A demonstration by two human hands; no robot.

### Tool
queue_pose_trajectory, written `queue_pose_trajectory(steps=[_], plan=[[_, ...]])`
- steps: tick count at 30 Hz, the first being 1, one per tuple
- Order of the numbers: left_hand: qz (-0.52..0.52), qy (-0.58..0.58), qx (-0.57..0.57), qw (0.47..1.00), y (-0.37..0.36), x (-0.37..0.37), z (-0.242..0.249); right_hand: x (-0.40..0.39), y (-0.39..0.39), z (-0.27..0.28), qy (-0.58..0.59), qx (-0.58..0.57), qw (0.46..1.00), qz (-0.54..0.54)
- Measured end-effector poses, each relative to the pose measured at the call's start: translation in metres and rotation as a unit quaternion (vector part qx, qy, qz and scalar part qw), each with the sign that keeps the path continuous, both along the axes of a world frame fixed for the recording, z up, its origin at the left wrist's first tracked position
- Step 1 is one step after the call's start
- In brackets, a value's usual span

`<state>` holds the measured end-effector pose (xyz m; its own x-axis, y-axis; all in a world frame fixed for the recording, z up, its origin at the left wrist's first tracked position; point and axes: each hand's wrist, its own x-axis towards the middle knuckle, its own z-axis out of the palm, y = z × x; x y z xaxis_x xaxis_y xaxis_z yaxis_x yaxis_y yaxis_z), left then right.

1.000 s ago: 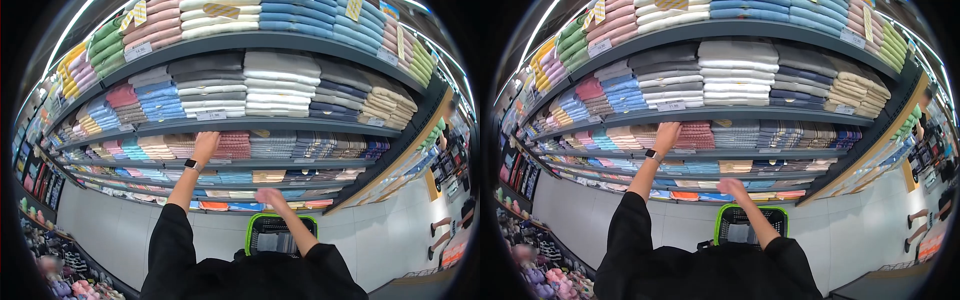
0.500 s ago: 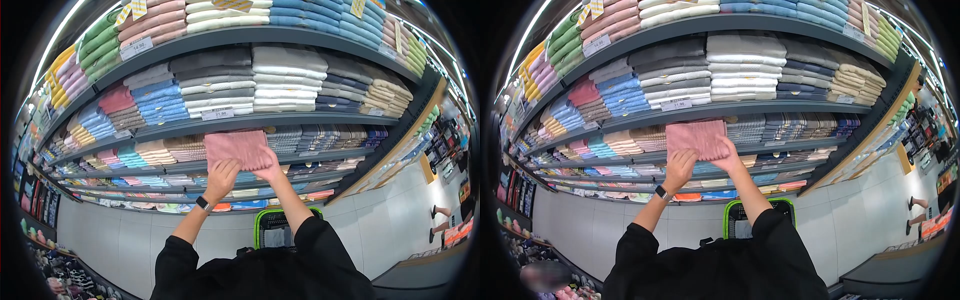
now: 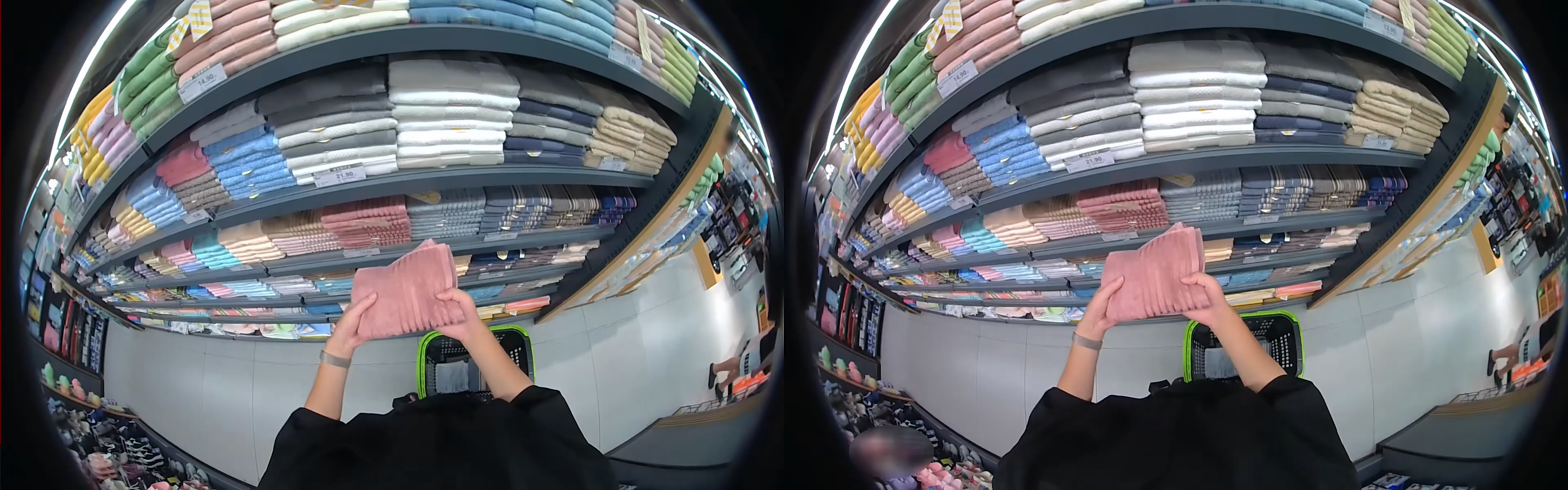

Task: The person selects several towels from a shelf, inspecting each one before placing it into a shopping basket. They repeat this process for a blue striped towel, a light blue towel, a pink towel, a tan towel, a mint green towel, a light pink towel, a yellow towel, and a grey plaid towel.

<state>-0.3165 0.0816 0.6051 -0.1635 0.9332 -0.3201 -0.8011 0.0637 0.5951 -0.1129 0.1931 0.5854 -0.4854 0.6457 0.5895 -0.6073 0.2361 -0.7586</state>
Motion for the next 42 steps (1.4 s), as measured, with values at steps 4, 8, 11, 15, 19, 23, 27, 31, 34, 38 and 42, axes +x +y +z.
queue_pose_trajectory(steps=[4, 8, 11, 15, 19, 23, 27, 31, 34, 38, 42], plan=[[-0.036, 0.134, -0.04, 0.99, 0.002, 0.011, 0.024, 0.02, 0.013, 0.044, -0.054, -0.613, 0.761, 0.206], [-0.035, 0.303, 0.037, 0.952, 0.0, 0.032, 0.046, 0.043, 0.017, 0.041, -0.038, -0.545, 0.804, 0.235], [-0.074, 0.338, 0.012, 0.938, -0.003, 0.033, 0.058, 0.056, 0.017, 0.034, -0.117, -0.524, 0.808, 0.243], [0.073, 0.46, 0.005, 0.885, 0.043, -0.033, 0.041, 0.077, 0.008, 0.027, -0.046, -0.541, 0.813, 0.21], [0.247, 0.591, -0.032, 0.767, 0.099, -0.101, -0.013, 0.097, 0.003, 0.024, -0.01, -0.546, 0.816, 0.19], [0.234, 0.564, -0.046, 0.79, 0.122, -0.096, -0.022, 0.119, -0.002, 0.017, 0.004, -0.55, 0.82, 0.159], [0.196, 0.506, -0.054, 0.838, 0.125, -0.086, -0.021, 0.134, -0.002, 0.01, 0.016, -0.568, 0.809, 0.148], [0.148, 0.407, -0.045, 0.9, 0.125, -0.078, -0.007, 0.141, -0.002, 0.008, 0.036, -0.563, 0.811, 0.154], [0.144, 0.183, 0.004, 0.973, 0.124, -0.064, 0.014, 0.144, 0.0, 0.003, 0.053, -0.567, 0.805, 0.168], [0.17, 0.006, 0.063, 0.983, 0.139, -0.067, 0.032, 0.147, -0.001, 0.001, 0.055, -0.567, 0.804, 0.171], [0.186, 0.107, 0.038, 0.976, 0.157, -0.076, 0.029, 0.148, 0.0, -0.001, 0.068, -0.562, 0.806, 0.172]])
